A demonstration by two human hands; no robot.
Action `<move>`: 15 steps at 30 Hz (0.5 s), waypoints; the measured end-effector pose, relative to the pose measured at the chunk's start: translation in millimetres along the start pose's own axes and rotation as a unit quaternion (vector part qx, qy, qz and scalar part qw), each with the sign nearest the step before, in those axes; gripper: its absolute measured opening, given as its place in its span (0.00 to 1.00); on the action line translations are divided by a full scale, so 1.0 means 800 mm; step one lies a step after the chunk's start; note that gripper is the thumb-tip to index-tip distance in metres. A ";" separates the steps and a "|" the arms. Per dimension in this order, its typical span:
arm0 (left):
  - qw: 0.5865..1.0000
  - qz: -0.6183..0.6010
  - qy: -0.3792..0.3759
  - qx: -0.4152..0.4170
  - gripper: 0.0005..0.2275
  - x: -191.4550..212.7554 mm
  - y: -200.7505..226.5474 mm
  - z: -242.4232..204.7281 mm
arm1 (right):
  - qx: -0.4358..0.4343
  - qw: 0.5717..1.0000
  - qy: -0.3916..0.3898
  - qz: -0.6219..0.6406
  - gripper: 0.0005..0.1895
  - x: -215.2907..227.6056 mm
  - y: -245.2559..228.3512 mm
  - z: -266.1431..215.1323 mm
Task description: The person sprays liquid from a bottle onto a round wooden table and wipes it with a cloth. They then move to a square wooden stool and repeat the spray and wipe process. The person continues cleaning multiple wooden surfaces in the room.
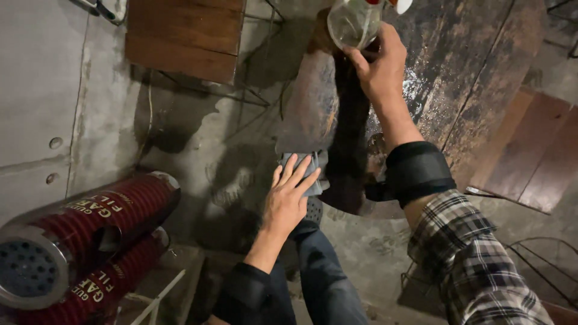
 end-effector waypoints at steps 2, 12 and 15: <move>1.000 0.012 0.005 -0.001 0.30 -0.004 -0.002 0.001 | 0.002 1.000 -0.009 0.004 0.24 0.002 -0.002 0.003; 1.000 -0.003 0.009 0.003 0.29 -0.010 -0.002 -0.004 | -0.040 0.978 0.029 -0.202 0.29 0.114 0.005 -0.151; 1.000 0.010 0.015 0.000 0.27 -0.016 -0.004 -0.005 | -0.096 0.956 0.007 -0.276 0.32 0.151 0.016 -0.194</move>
Point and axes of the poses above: each hand's wrist, its own z-axis towards the middle knuckle, its own x-axis out of the back of the hand, y = z × x, the point moved 6 cm from there along z, towards the middle knuckle, and after that the axes turned 2 degrees about x, right-handed, at the moved point
